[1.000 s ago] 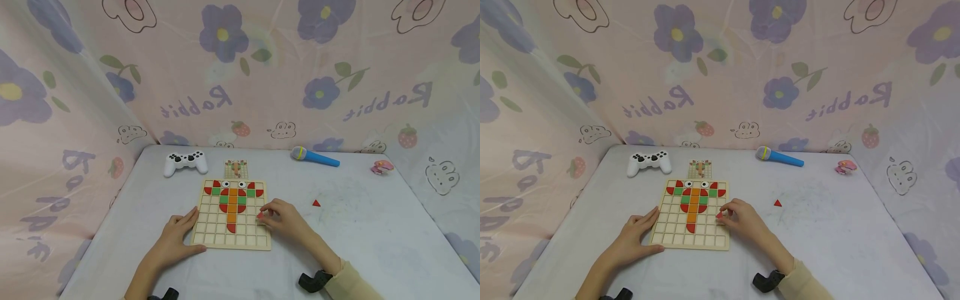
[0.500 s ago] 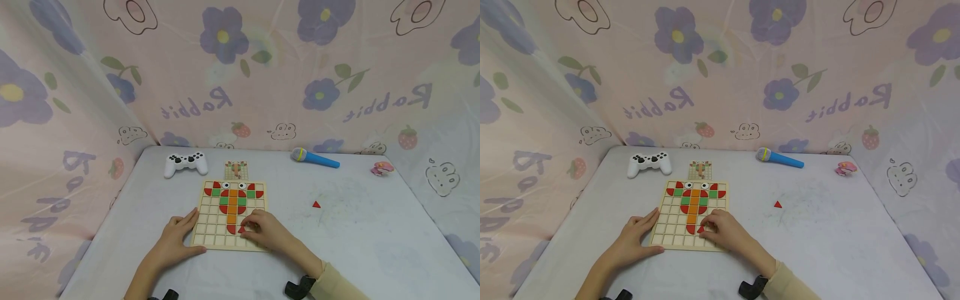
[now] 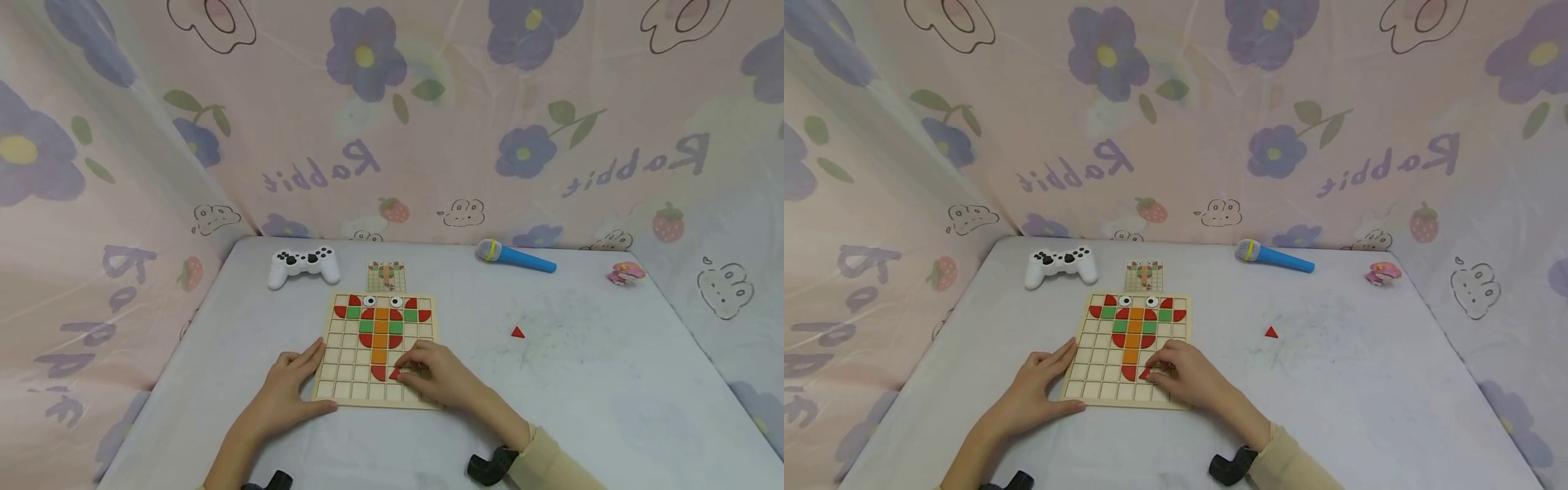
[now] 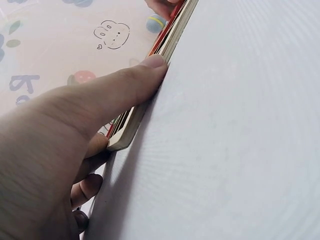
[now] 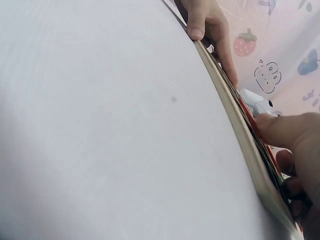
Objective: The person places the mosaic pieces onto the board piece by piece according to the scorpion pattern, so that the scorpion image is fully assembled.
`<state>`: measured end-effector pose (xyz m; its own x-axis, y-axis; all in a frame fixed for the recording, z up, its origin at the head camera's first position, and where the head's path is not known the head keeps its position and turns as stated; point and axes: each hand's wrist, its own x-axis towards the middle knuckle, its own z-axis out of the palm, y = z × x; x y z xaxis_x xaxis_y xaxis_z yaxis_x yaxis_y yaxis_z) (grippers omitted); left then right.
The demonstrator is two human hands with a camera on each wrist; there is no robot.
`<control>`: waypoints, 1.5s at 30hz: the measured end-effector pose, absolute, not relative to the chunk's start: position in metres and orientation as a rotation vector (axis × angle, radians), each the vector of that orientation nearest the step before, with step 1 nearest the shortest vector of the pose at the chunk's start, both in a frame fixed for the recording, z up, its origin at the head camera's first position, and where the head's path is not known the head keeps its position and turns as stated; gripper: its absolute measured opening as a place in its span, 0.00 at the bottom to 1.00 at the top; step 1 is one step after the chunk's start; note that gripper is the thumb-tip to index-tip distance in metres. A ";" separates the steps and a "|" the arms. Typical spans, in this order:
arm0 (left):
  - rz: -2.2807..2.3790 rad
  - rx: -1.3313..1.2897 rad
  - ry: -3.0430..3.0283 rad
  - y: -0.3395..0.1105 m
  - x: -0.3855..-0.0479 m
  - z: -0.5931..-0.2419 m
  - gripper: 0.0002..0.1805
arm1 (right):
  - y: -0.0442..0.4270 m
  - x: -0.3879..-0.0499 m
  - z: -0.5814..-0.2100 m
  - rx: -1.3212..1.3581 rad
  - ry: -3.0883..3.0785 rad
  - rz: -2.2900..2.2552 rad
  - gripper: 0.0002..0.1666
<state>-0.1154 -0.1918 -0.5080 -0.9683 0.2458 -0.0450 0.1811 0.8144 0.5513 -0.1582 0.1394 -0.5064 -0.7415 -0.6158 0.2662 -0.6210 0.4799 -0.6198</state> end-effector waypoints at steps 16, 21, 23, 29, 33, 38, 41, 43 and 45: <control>0.855 0.311 2.871 -0.191 -0.116 -0.508 0.61 | 0.136 -0.154 -0.506 1.078 -2.767 1.053 0.07; 0.855 0.307 2.871 -0.190 -0.115 -0.507 0.61 | 0.137 -0.154 -0.507 1.090 -2.769 1.058 0.09; 0.855 0.306 2.872 -0.190 -0.115 -0.506 0.61 | 0.137 -0.154 -0.506 1.102 -2.769 1.061 0.10; 0.850 0.317 2.881 -0.191 -0.115 -0.506 0.61 | 0.143 -0.158 -0.500 1.072 -2.780 1.191 0.18; 0.845 0.317 2.881 -0.191 -0.115 -0.507 0.61 | 0.152 -0.164 -0.491 1.011 -2.739 1.205 0.19; 0.845 0.300 2.872 -0.190 -0.116 -0.506 0.62 | 0.176 -0.169 -0.482 0.904 -2.788 1.098 0.22; 0.846 0.286 2.867 -0.190 -0.116 -0.506 0.61 | 0.196 -0.171 -0.480 0.784 -2.835 1.028 0.24; 0.847 0.281 2.866 -0.189 -0.116 -0.506 0.61 | 0.212 -0.173 -0.481 0.691 -2.855 0.987 0.24; 0.848 0.283 2.867 -0.190 -0.116 -0.506 0.61 | 0.229 -0.175 -0.482 0.608 -2.866 0.934 0.25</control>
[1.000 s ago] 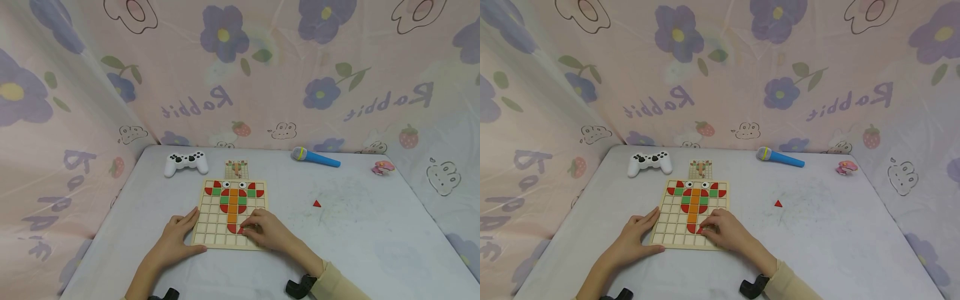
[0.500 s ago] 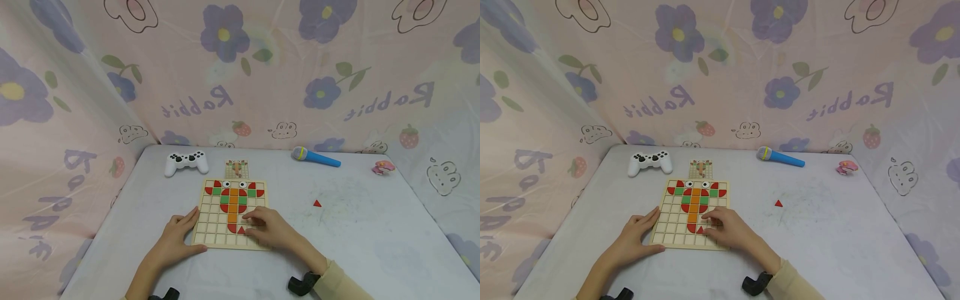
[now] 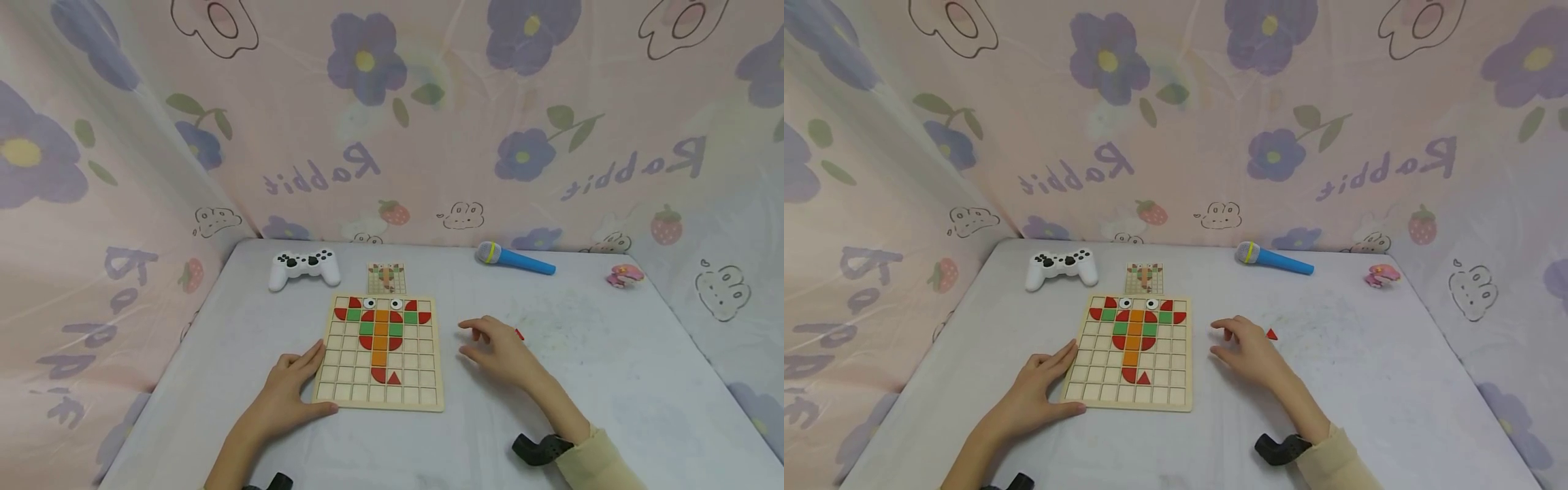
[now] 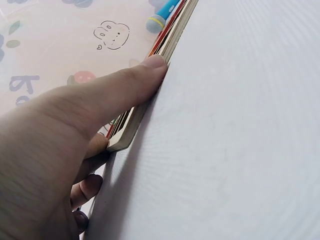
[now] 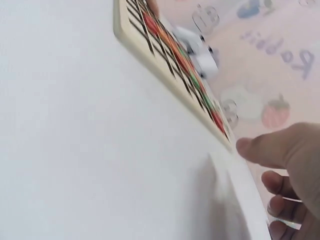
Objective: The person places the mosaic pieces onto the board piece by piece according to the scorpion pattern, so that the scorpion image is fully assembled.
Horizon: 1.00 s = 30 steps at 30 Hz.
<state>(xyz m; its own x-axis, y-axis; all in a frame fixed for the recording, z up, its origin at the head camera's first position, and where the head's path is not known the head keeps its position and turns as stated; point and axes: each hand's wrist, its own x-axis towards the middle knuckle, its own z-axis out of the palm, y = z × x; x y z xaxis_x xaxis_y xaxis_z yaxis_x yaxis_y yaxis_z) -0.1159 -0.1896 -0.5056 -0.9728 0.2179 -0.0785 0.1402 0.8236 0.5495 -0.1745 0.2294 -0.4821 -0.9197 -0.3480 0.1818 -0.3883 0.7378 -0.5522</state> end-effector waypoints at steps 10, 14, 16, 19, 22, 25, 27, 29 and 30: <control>0.851 0.326 2.884 -0.191 -0.115 -0.506 0.61 | 0.303 -0.174 -0.484 0.390 -2.873 0.859 0.25; 0.852 0.324 2.880 -0.191 -0.115 -0.506 0.61 | 0.316 -0.173 -0.488 0.390 -2.866 0.843 0.22; 0.854 0.324 2.880 -0.191 -0.115 -0.507 0.61 | 0.320 -0.173 -0.490 0.406 -2.857 0.841 0.20; 0.857 0.326 2.880 -0.191 -0.115 -0.508 0.61 | 0.322 -0.175 -0.493 0.415 -2.846 0.833 0.19; 0.858 0.328 2.879 -0.192 -0.115 -0.508 0.61 | 0.324 -0.176 -0.496 0.397 -2.837 0.798 0.18; 0.856 0.330 2.881 -0.192 -0.115 -0.509 0.61 | 0.325 -0.177 -0.497 0.377 -2.829 0.769 0.14; 0.852 0.331 2.883 -0.192 -0.115 -0.509 0.61 | 0.325 -0.178 -0.498 0.375 -2.820 0.761 0.13; 0.849 0.332 2.886 -0.192 -0.115 -0.510 0.61 | 0.325 -0.179 -0.498 0.376 -2.820 0.765 0.14; 0.850 0.332 2.887 -0.192 -0.115 -0.510 0.61 | 0.325 -0.179 -0.498 0.382 -2.820 0.767 0.15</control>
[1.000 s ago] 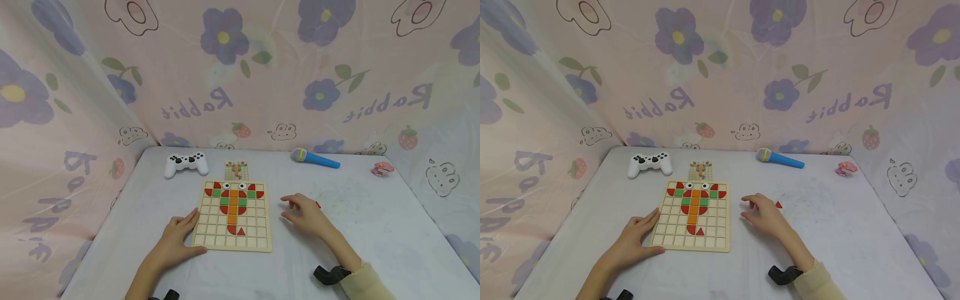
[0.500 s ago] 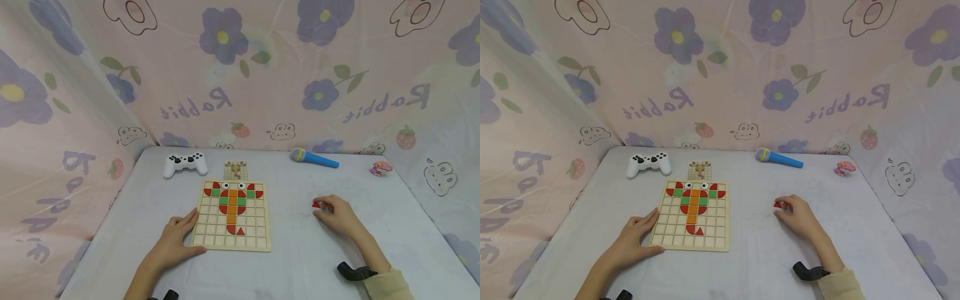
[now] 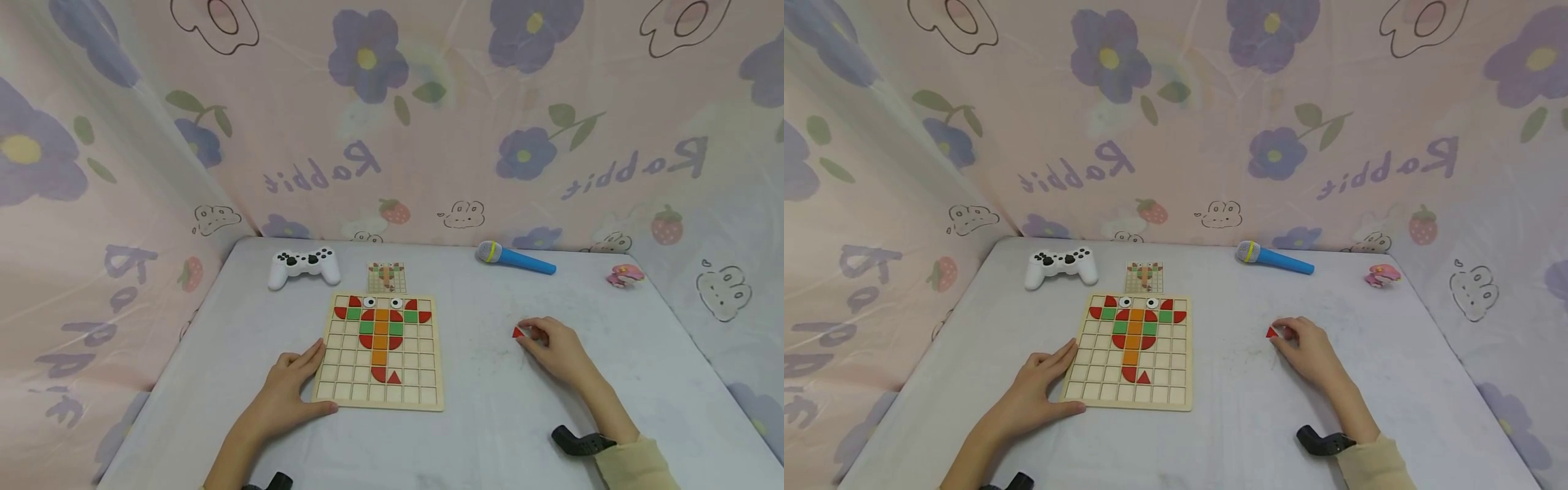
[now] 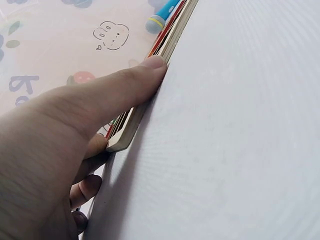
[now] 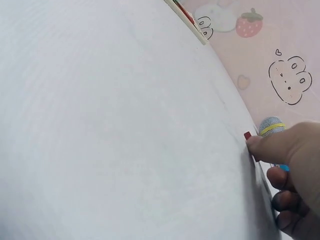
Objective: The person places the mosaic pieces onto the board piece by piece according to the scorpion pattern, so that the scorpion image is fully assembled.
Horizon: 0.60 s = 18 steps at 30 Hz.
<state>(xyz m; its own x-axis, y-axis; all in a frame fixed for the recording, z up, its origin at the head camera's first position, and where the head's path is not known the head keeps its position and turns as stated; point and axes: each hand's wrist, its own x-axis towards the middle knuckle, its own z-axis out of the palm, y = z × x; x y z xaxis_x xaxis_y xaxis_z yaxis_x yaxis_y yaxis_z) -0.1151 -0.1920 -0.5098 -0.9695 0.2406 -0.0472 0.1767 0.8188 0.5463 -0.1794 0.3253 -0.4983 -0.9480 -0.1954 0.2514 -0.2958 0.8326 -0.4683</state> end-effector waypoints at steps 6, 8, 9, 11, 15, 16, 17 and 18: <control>0.858 0.329 2.882 -0.192 -0.115 -0.510 0.61 | 0.325 -0.182 -0.499 0.411 -2.832 0.785 0.13; 0.860 0.327 2.878 -0.191 -0.115 -0.510 0.61 | 0.324 -0.182 -0.499 0.421 -2.832 0.783 0.11; 0.861 0.326 2.877 -0.191 -0.115 -0.509 0.61 | 0.323 -0.183 -0.499 0.428 -2.832 0.783 0.11; 0.860 0.327 2.877 -0.191 -0.115 -0.509 0.61 | 0.318 -0.183 -0.498 0.447 -2.832 0.790 0.11; 0.854 0.336 2.882 -0.192 -0.115 -0.509 0.61 | 0.294 -0.180 -0.495 0.528 -2.828 0.835 0.11; 0.852 0.336 2.883 -0.192 -0.115 -0.509 0.61 | 0.285 -0.179 -0.494 0.557 -2.826 0.848 0.11; 0.851 0.335 2.882 -0.192 -0.115 -0.509 0.61 | 0.275 -0.178 -0.494 0.591 -2.819 0.861 0.11; 0.851 0.336 2.880 -0.192 -0.115 -0.510 0.62 | 0.265 -0.176 -0.493 0.630 -2.815 0.871 0.11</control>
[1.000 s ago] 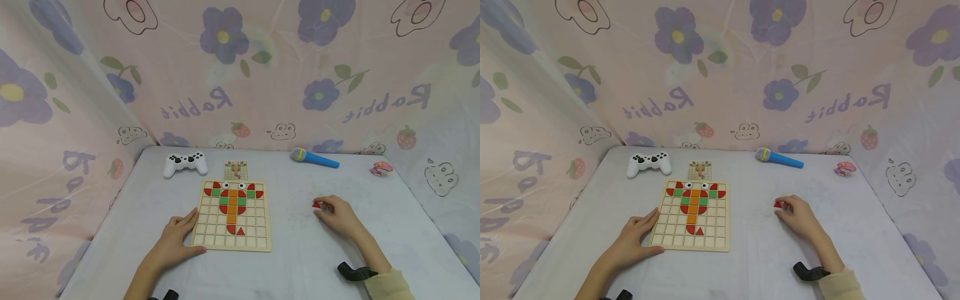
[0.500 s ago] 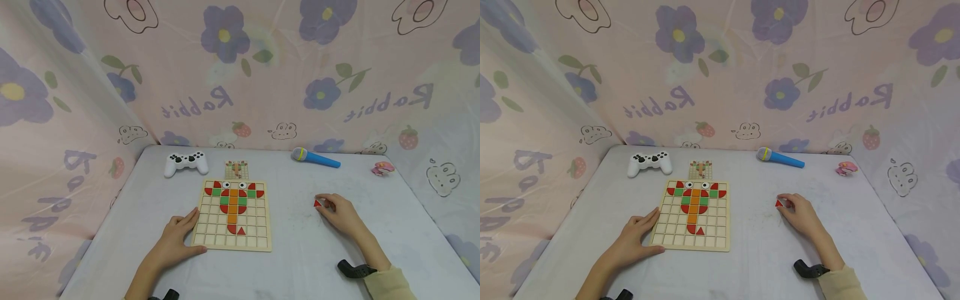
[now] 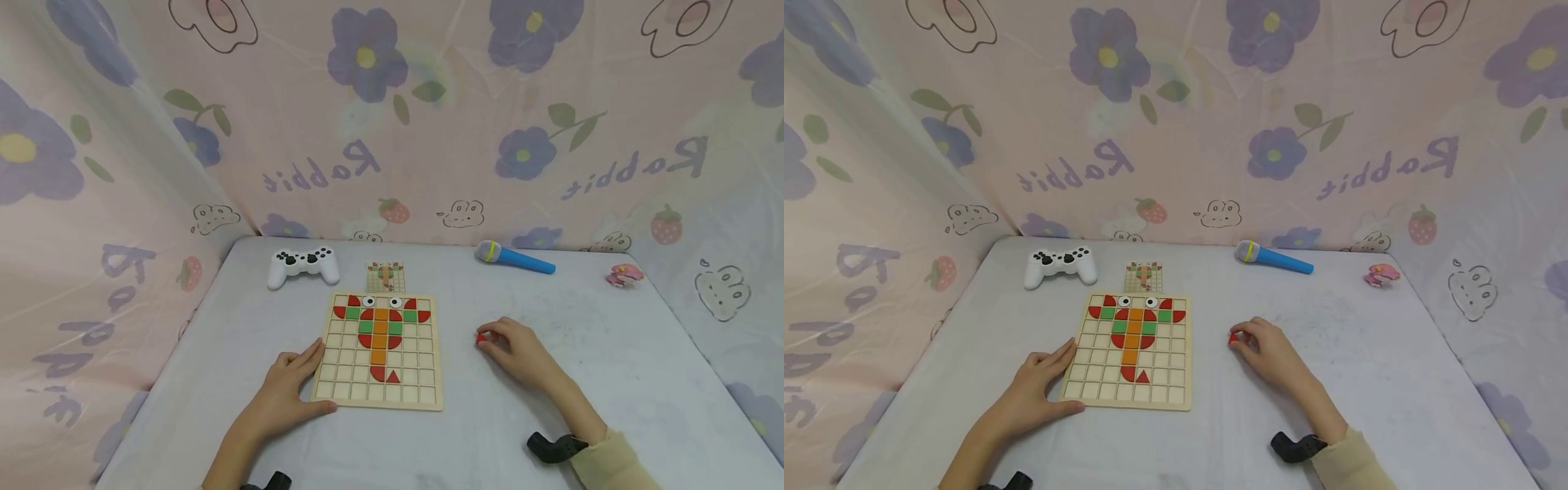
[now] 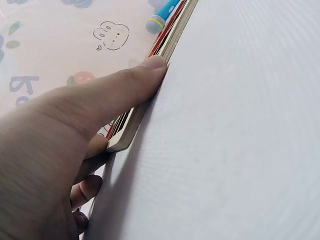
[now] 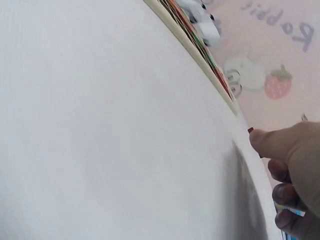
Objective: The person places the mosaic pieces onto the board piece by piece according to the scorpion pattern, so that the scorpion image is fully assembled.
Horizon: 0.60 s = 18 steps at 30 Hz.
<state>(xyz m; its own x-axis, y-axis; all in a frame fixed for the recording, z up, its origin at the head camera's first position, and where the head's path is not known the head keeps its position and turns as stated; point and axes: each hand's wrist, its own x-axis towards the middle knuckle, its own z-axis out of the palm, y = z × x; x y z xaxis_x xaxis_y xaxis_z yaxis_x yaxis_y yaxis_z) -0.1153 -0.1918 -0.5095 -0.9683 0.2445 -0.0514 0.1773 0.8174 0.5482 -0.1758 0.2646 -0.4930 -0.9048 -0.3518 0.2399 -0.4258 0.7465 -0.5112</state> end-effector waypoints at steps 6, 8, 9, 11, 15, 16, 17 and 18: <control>0.855 0.340 2.876 -0.193 -0.115 -0.510 0.62 | 0.202 -0.164 -0.494 0.925 -2.755 0.961 0.12; 0.855 0.340 2.877 -0.192 -0.115 -0.509 0.62 | 0.186 -0.161 -0.494 1.024 -2.728 1.005 0.11; 0.853 0.341 2.878 -0.192 -0.115 -0.509 0.62 | 0.178 -0.160 -0.494 1.068 -2.715 1.027 0.11; 0.851 0.339 2.881 -0.192 -0.114 -0.509 0.62 | 0.166 -0.158 -0.494 1.144 -2.695 1.067 0.11; 0.851 0.341 2.886 -0.192 -0.114 -0.508 0.61 | 0.151 -0.157 -0.493 1.261 -2.690 1.044 0.11; 0.851 0.339 2.887 -0.192 -0.114 -0.508 0.61 | 0.149 -0.157 -0.493 1.292 -2.689 1.026 0.11; 0.850 0.339 2.887 -0.192 -0.114 -0.508 0.61 | 0.148 -0.157 -0.494 1.324 -2.685 1.003 0.11; 0.853 0.338 2.886 -0.192 -0.114 -0.508 0.61 | 0.146 -0.157 -0.494 1.349 -2.686 0.984 0.12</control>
